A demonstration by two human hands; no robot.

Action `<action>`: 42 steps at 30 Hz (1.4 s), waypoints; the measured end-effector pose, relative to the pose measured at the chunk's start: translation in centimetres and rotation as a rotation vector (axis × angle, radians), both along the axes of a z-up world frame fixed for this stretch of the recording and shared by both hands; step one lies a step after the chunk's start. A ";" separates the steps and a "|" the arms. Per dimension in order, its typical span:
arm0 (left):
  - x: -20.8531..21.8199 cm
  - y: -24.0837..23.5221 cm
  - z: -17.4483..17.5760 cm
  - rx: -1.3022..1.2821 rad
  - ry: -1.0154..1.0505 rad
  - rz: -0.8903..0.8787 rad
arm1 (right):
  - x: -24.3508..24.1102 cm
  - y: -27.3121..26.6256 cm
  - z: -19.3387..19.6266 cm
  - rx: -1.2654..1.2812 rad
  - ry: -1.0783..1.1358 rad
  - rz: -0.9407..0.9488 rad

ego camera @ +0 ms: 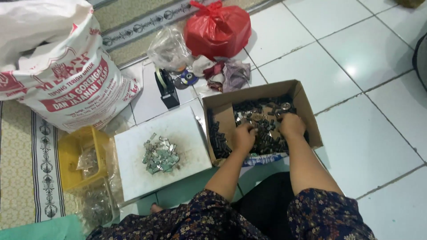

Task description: Sorting small metal components from a cardboard box onto a white board on the floor.

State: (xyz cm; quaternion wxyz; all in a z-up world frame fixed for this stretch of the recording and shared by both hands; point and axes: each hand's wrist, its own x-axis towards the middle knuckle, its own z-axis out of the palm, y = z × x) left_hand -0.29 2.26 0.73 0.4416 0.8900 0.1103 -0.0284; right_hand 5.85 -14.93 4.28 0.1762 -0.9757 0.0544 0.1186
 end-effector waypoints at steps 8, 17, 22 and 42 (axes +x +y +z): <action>-0.5 0.4 -0.8 -0.559 0.105 0.218 | 0.4 -0.9 -2.5 -0.048 0.039 0.021; -0.8 -0.3 -3.5 -0.918 0.279 0.324 | 0.2 -0.6 -0.8 -0.094 -0.013 -0.048; -0.9 -0.1 -1.6 -0.968 0.306 0.347 | -0.1 0.1 -1.0 0.014 0.073 0.050; -1.9 -0.1 -3.0 -1.083 0.238 0.401 | 0.6 -1.0 -5.3 0.016 0.150 0.182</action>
